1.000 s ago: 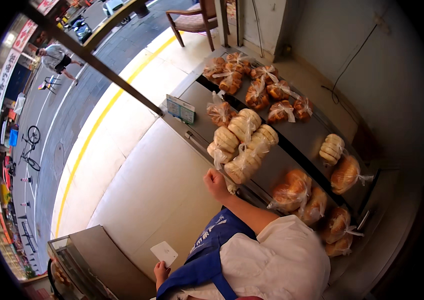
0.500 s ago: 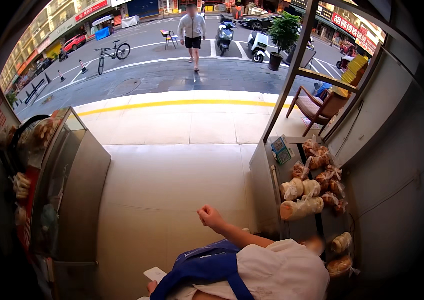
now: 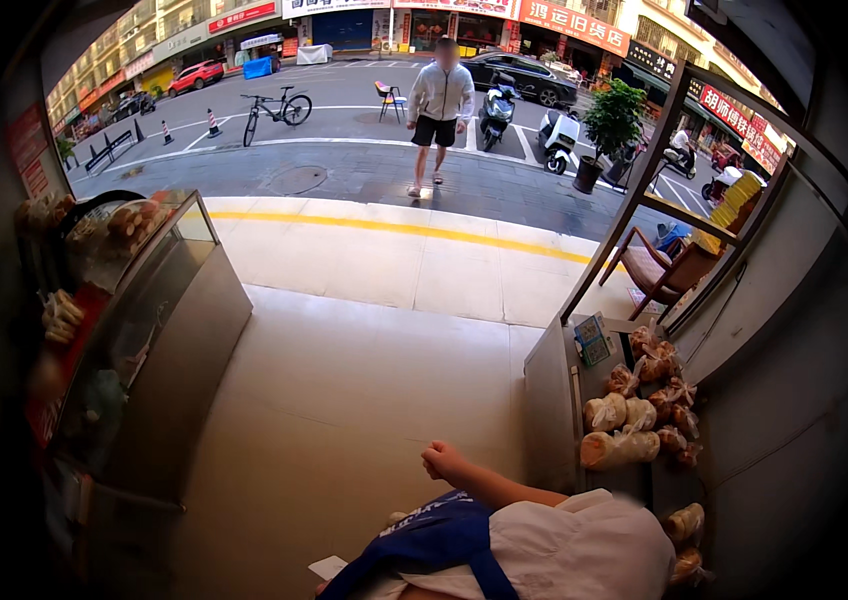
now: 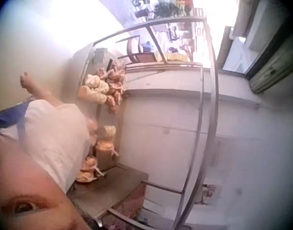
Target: The person retrieves a plastic bag of ingredients from a shelf, pours them into a bowl, and mixes the contents by hand using a plastic scraper. They then carry the bowl through a bakery to a display area and handle several packaged bread items while interacting with a customer.
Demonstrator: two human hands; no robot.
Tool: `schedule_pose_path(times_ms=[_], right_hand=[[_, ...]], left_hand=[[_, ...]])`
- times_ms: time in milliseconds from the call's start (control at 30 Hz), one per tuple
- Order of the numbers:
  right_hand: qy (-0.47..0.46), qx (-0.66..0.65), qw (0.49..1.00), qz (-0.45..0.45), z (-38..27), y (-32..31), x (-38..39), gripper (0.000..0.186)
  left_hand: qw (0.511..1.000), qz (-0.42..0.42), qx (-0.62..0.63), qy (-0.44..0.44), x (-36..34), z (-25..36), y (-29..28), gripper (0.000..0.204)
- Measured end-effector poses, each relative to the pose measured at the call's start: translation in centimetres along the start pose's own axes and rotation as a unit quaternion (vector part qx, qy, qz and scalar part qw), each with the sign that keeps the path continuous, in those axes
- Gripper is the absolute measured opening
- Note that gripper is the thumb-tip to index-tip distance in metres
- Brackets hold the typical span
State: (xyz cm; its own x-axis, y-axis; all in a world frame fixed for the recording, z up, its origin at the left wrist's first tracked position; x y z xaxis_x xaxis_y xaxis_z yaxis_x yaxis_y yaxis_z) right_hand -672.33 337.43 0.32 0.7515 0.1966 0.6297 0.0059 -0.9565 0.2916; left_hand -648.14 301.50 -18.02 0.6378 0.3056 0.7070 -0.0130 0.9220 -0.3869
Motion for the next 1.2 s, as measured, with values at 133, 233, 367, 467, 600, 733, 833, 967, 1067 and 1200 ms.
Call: schedule_pose_path(times_ms=[133, 233, 367, 467, 600, 733, 833, 967, 1067, 1200], right_hand=[[0.009, -0.066, 0.996, 0.054, 2.9, -2.5, 1.1, 0.014], [0.014, -0.136, 0.99, 0.045, 5.1, -3.7, 3.2, 0.016], [-0.005, -0.173, 0.981, 0.086, 5.4, -5.9, 7.7, 0.019], [-0.041, -0.259, 0.957, 0.121, 7.4, -9.9, 10.0, 0.021], [-0.083, -0.343, 0.921, 0.164, 11.1, -13.3, 14.6, 0.022], [-0.121, -0.432, 0.873, 0.194, 19.0, -15.5, 20.9, 0.022], [-0.081, -0.467, 0.83, 0.293, 26.3, -14.3, 25.7, 0.028], [0.006, -0.589, 0.755, 0.286, 36.3, -12.5, 30.5, 0.039], [-0.048, -0.572, 0.766, 0.289, 39.0, -11.2, 33.6, 0.039], [-0.182, -0.585, 0.702, 0.362, 38.7, -7.1, 39.3, 0.039]], left_hand=[[0.999, 0.021, -0.008, 0.029, -0.2, 1.0, -1.6, 0.017], [0.997, 0.051, 0.052, 0.02, -4.0, 0.8, -3.4, 0.017], [0.99, 0.122, 0.028, 0.07, -6.8, 2.3, -5.8, 0.018], [0.986, 0.084, -0.076, 0.125, -6.8, 1.7, -6.6, 0.022], [0.944, -0.021, -0.295, 0.147, -5.5, -0.9, -8.0, 0.033], [0.755, 0.074, -0.542, 0.363, -5.6, -1.5, -13.4, 0.036], [0.881, -0.059, -0.464, 0.076, -0.8, 0.9, -11.3, 0.035], [0.879, -0.052, -0.375, 0.29, -0.4, 8.0, -5.0, 0.029], [0.839, -0.125, -0.397, 0.351, 2.8, 11.6, 0.0, 0.031], [0.791, -0.216, -0.415, 0.394, 4.2, 13.3, 2.0, 0.032]])
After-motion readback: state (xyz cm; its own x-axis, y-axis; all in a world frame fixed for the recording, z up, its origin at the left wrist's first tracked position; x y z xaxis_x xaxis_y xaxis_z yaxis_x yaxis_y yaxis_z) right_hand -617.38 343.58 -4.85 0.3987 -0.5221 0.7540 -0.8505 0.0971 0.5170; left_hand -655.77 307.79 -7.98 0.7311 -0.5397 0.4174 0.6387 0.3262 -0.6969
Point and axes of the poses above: each hand's wrist, its own x-axis away from the middle knuckle, its own y-axis out of the palm, z = x × y, the point moved 4 cm from there along -x, towards the middle knuckle, and after that the axes turned 4 degrees about y, right-handed, at the moved point
